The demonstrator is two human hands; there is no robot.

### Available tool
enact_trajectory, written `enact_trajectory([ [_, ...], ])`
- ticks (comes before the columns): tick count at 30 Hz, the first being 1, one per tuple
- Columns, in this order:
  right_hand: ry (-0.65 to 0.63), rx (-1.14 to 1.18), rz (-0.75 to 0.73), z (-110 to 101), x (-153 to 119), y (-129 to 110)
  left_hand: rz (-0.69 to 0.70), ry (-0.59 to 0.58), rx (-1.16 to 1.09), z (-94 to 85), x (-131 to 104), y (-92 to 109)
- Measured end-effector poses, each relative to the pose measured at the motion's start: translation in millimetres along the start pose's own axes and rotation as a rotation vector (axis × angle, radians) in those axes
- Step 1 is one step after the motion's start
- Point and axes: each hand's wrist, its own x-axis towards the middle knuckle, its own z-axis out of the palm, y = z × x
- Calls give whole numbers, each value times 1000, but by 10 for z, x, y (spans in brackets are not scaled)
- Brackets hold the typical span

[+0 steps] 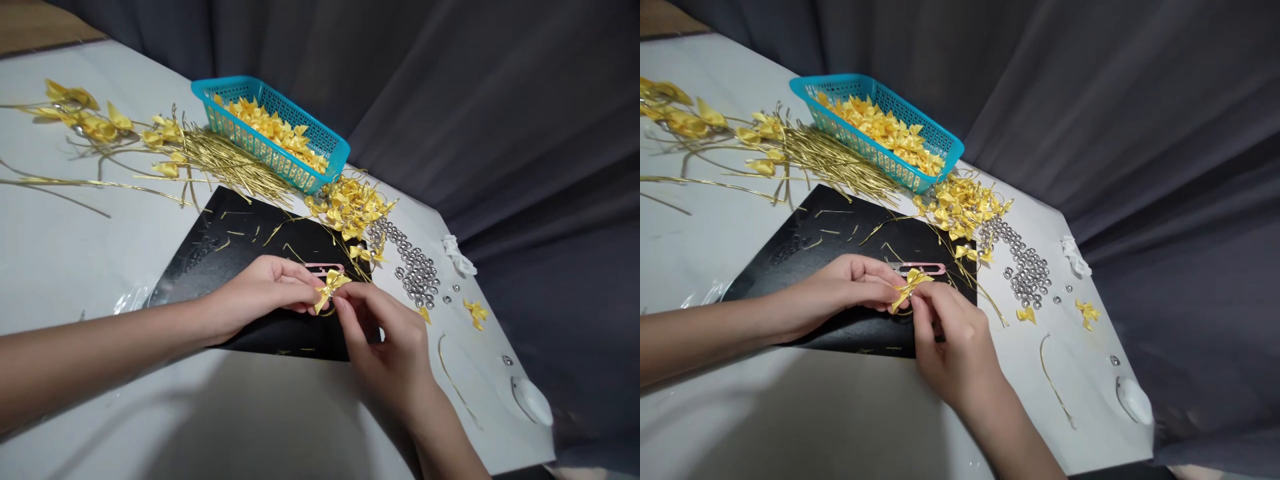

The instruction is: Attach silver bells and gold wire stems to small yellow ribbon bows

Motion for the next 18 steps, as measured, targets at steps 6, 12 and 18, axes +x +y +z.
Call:
enact_trajectory([
  [6, -21, -21, -8, 6, 12, -10, 3, -11, -30, -8, 6, 4],
  [12, 0, -9, 20, 24, 3, -7, 13, -7, -28, -7, 8, 5],
  [18, -32, 5, 29, 23, 4, 6, 14, -42, -45, -24, 5, -12],
])
